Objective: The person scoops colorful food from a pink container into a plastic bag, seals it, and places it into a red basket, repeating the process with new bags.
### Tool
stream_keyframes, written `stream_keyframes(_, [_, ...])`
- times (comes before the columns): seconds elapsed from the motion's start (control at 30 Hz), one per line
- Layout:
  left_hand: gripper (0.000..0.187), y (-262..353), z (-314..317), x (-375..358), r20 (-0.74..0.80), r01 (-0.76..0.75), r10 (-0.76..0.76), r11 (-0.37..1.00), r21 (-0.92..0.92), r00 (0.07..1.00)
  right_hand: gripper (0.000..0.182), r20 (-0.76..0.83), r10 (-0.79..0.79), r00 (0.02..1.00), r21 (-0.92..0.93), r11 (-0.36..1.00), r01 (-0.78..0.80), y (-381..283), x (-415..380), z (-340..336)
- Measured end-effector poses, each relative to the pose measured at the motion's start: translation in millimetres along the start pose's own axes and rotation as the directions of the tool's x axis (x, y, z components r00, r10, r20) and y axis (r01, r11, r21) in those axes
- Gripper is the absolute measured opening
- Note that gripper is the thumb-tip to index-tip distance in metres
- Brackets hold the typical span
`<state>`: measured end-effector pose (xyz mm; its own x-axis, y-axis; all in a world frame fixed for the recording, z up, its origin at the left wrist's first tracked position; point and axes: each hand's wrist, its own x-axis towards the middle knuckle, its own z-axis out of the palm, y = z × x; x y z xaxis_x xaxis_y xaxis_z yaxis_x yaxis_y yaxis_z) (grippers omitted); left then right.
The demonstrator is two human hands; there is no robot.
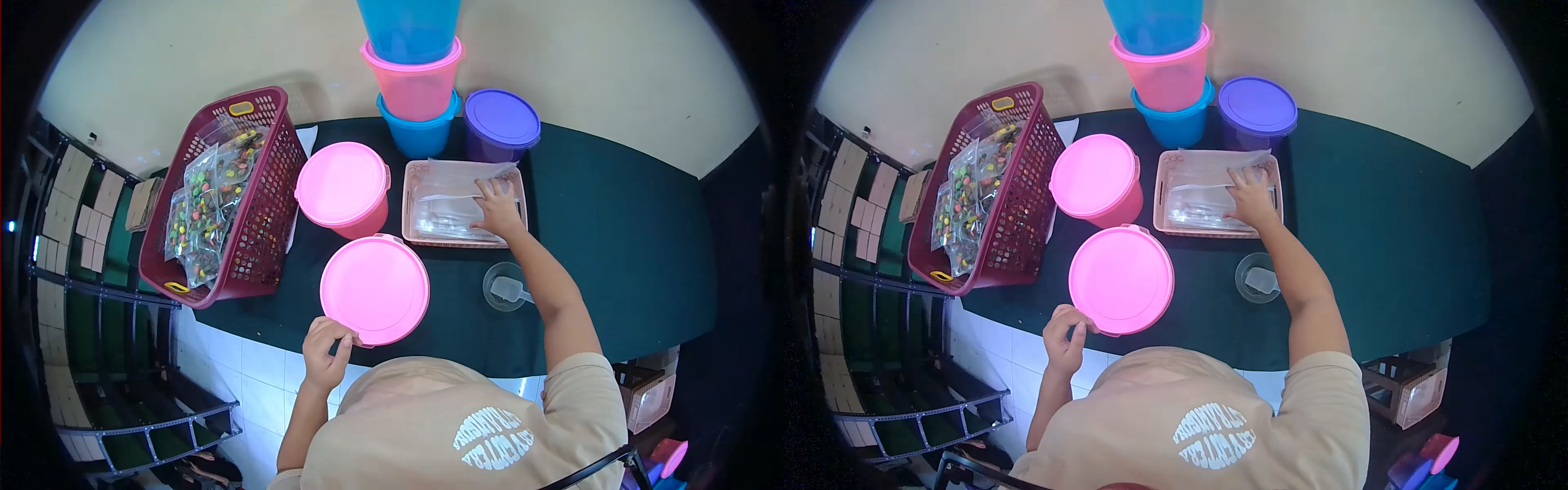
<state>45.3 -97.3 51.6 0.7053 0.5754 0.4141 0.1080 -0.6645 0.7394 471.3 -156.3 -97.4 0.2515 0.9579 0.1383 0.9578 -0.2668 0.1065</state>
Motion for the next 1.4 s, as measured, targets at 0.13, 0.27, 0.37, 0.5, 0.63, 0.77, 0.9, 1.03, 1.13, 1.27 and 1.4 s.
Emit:
stream_keyframes(0.13, [0.009,-1,2,1,0.014,-0.008,0.008,1.000,0.005,1.000,0.063,0.009,-0.005,1.000,-0.062,0.998,0.006,-2,-3,16])
stream_keyframes(0.27, [0.008,1,2,5,0.016,-0.026,0.026,1.000,0.012,1.000,0.040,-0.161,-0.128,0.979,-0.090,0.989,0.115,4,1,39])
stream_keyframes(0.37, [0.008,2,2,5,0.031,-0.023,0.023,1.000,0.015,0.999,0.037,-0.239,-0.203,0.950,-0.093,0.978,0.186,8,4,38])
stream_keyframes(0.5, [0.006,0,3,6,0.062,-0.033,0.031,0.999,0.028,0.998,0.034,-0.213,-0.264,0.941,-0.050,0.965,0.259,12,12,32])
stream_keyframes(0.63, [0.005,0,4,6,0.088,-0.019,0.014,0.998,0.056,0.996,0.030,-0.206,-0.296,0.933,-0.075,0.955,0.287,14,15,34])
stream_keyframes(0.77, [0.006,0,4,8,0.122,-0.018,0.009,0.997,0.073,0.993,0.024,-0.268,-0.148,0.952,-0.091,0.988,0.128,18,16,34])
stream_keyframes(0.9, [0.005,-1,4,8,0.143,-0.018,0.005,0.996,0.093,0.990,0.016,-0.218,-0.126,0.968,-0.044,0.992,0.119,28,21,29])
stream_keyframes(1.03, [0.004,-2,4,9,0.141,-0.019,0.004,0.995,0.102,0.990,0.017,-0.200,-0.088,0.976,-0.033,0.996,0.083,40,28,13])
stream_keyframes(1.13, [0.003,-2,5,11,0.161,-0.023,0.005,0.994,0.110,0.987,0.022,-0.176,-0.110,0.978,-0.044,0.994,0.104,49,29,2])
stream_keyframes(1.27, [0.003,-2,9,14,0.173,-0.039,0.018,0.992,0.118,0.985,0.027,-0.361,-0.068,0.930,0.011,0.997,0.077,50,23,-11])
stream_keyframes(1.4, [0.005,0,8,17,0.192,-0.056,0.031,0.990,0.128,0.981,0.026,-0.480,0.038,0.877,0.088,0.996,0.005,36,16,-36])
